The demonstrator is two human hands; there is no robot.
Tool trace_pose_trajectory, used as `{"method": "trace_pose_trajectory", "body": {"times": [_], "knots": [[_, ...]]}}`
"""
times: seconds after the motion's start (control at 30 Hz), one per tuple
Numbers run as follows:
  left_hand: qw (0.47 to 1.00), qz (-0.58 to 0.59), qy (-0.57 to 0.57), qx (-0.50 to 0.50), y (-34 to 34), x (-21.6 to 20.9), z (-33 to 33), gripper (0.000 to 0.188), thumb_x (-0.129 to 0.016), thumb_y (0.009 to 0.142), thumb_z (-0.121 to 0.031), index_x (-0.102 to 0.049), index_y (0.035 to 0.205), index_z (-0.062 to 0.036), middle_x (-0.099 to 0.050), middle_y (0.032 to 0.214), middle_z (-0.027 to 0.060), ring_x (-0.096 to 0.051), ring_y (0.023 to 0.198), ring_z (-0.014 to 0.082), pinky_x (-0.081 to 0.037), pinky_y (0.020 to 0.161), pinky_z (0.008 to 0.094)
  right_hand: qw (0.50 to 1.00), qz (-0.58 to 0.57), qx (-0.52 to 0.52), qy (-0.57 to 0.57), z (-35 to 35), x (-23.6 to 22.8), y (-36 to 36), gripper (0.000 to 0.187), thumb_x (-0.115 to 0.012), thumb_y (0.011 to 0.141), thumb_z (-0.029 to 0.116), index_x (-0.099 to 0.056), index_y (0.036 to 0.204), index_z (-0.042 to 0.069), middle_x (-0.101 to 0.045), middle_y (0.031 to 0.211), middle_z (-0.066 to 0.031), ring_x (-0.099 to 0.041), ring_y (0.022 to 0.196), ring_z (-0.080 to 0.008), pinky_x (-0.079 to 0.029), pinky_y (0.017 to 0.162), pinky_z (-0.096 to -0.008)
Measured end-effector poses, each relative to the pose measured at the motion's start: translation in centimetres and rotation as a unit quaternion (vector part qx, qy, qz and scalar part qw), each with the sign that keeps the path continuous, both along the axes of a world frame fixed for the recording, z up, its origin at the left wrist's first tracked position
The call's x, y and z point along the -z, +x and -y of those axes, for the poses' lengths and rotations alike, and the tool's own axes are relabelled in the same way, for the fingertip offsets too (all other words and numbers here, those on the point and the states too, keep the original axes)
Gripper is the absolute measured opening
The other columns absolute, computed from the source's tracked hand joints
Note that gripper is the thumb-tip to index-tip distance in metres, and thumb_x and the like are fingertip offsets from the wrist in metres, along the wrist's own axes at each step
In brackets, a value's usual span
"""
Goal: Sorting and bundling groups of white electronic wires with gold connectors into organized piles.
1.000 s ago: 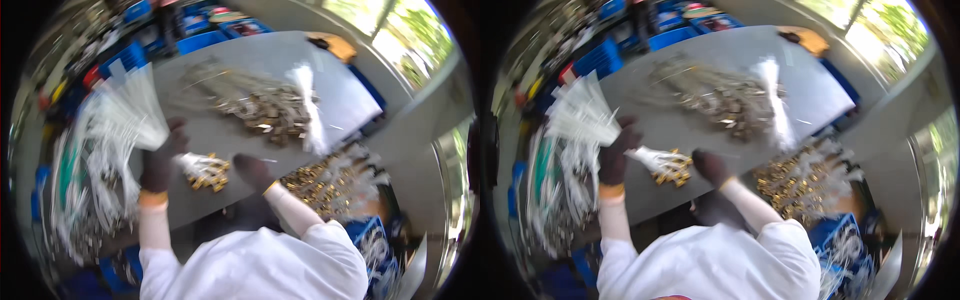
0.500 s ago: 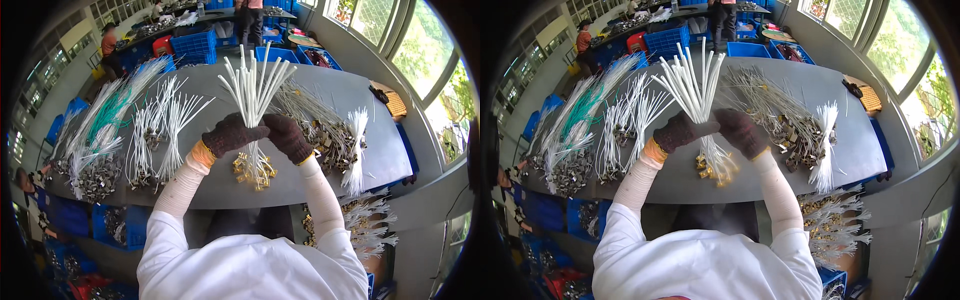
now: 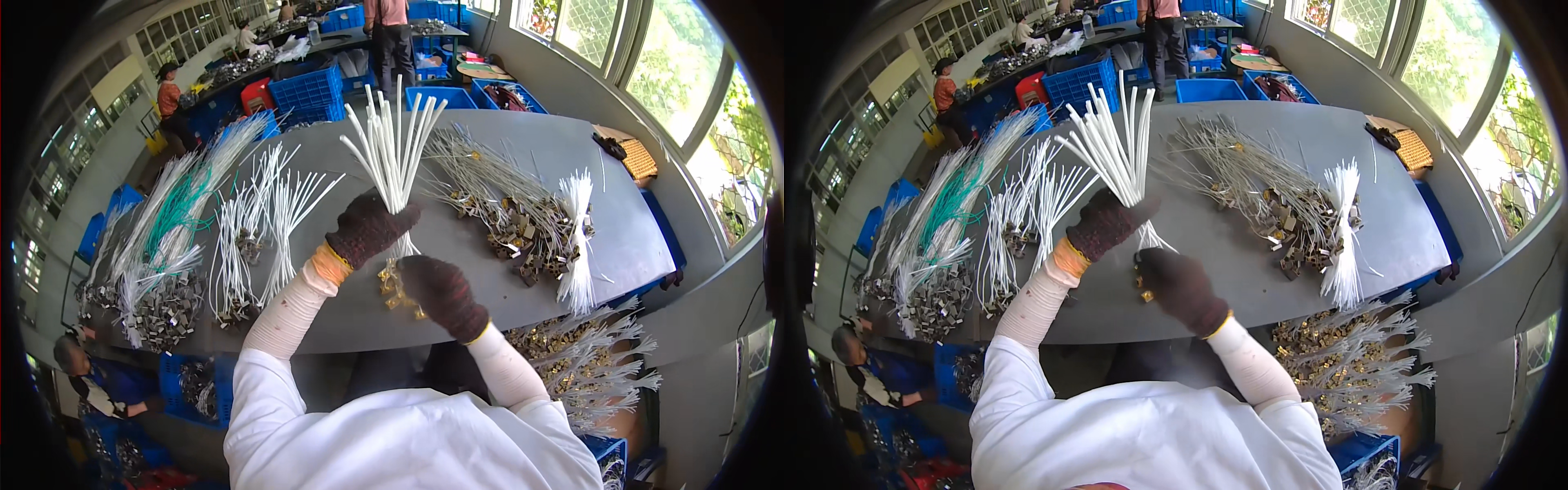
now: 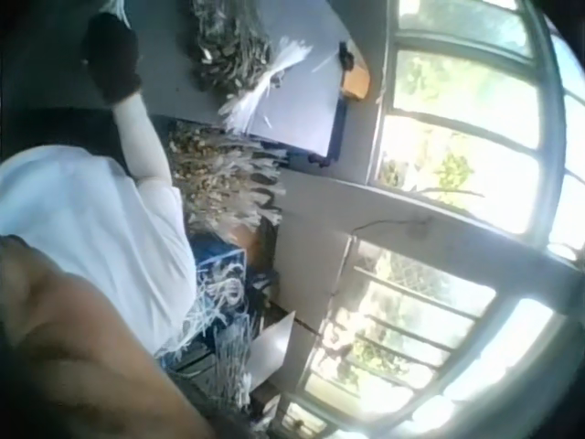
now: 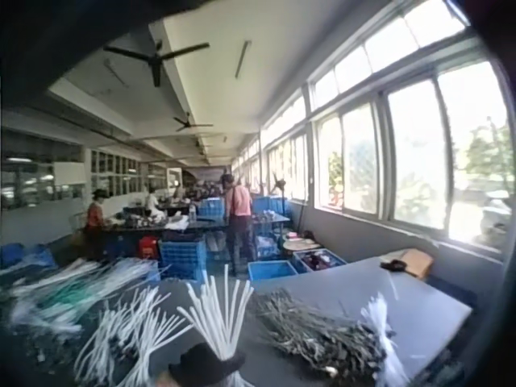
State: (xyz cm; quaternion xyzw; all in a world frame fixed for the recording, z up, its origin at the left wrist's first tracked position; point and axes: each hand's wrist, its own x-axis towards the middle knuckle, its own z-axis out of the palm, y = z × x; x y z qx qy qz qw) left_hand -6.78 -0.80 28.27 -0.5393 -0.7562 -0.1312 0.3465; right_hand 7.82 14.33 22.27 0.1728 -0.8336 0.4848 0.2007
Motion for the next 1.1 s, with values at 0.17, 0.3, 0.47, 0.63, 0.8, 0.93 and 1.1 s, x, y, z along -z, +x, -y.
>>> {"method": "trace_pose_trajectory", "body": {"times": [0.17,0.3,0.47,0.63,0.8,0.93,1.1], "knots": [[0.945,0.309,-0.083,-0.069,0.3,-1.9,1.3,0.038,-0.055,0.098,-0.048,-0.072,0.107,-0.0151,-0.07,0.088,0.0183,-0.067,0.08,0.0374,-0.052,0.069,0.0477,0.992,-0.034,0.05,0.113,5.4,-1.1,-2.0,0.018,-0.063,0.094,0.014,-0.065,0.11,0.008,-0.069,0.095,-0.0138,-0.067,0.083,-0.0325,-0.053,0.07,-0.0388],[0.794,0.588,-0.106,-0.113,2.2,-6.4,1.0,0.041,-0.058,0.097,-0.051,-0.073,0.108,-0.0144,-0.069,0.083,0.0145,-0.066,0.073,0.0277,-0.052,0.071,0.0393,0.955,-0.061,0.112,0.269,7.8,-0.2,-3.8,0.016,-0.057,0.094,0.013,-0.06,0.11,0.008,-0.066,0.093,-0.0092,-0.067,0.077,-0.0264,-0.052,0.061,-0.0356],[0.85,0.507,-0.128,0.065,-0.7,-3.8,2.4,0.044,-0.061,0.095,-0.048,-0.071,0.101,-0.0051,-0.069,0.082,0.0134,-0.067,0.074,0.0253,-0.053,0.069,0.0391,0.935,-0.108,0.114,0.318,5.5,0.5,-3.5,0.01,-0.058,0.092,0.015,-0.059,0.098,0.007,-0.066,0.078,-0.0113,-0.069,0.07,-0.03,-0.055,0.059,-0.041],[0.974,0.219,0.004,0.056,-0.6,-1.9,1.4,0.032,-0.069,0.091,-0.038,-0.071,0.105,-0.0094,-0.07,0.096,0.0157,-0.068,0.084,0.0321,-0.054,0.073,0.0405,0.988,-0.003,0.117,0.103,-3.1,-1.1,-4.8,0.023,-0.062,0.096,0.017,-0.065,0.117,0.007,-0.07,0.088,-0.0119,-0.068,0.072,-0.0242,-0.054,0.065,-0.0347],[0.985,0.019,0.126,0.12,-1.8,-0.3,0.0,0.029,-0.071,0.09,-0.034,-0.071,0.105,-0.0091,-0.071,0.1,0.0099,-0.068,0.09,0.0344,-0.054,0.081,0.0432,0.989,0.009,-0.007,-0.151,-4.6,-1.4,-12.1,0.03,-0.063,0.095,0.006,-0.065,0.125,0.006,-0.07,0.091,-0.0054,-0.065,0.081,-0.0117,-0.054,0.069,-0.0306],[0.962,0.237,0.029,0.134,-0.8,-1.0,1.3,0.038,-0.07,0.09,-0.042,-0.07,0.106,-0.0076,-0.071,0.097,0.0119,-0.069,0.091,0.0333,-0.054,0.082,0.0429,0.978,0.149,-0.105,0.103,-5.5,-0.4,-13.4,0.027,-0.067,0.094,0.005,-0.067,0.121,0.003,-0.069,0.095,-0.0009,-0.064,0.087,-0.0096,-0.054,0.076,-0.0284],[0.98,0.189,-0.038,-0.045,0.8,-1.5,2.1,0.033,-0.066,0.093,-0.041,-0.069,0.099,-0.0083,-0.07,0.085,0.0141,-0.069,0.081,0.0307,-0.054,0.07,0.0422,0.992,0.102,-0.044,-0.053,-6.2,-2.6,-9.7,0.018,-0.07,0.089,0.012,-0.069,0.104,0.003,-0.068,0.09,-0.0079,-0.065,0.082,-0.017,-0.052,0.077,-0.0313]]}}
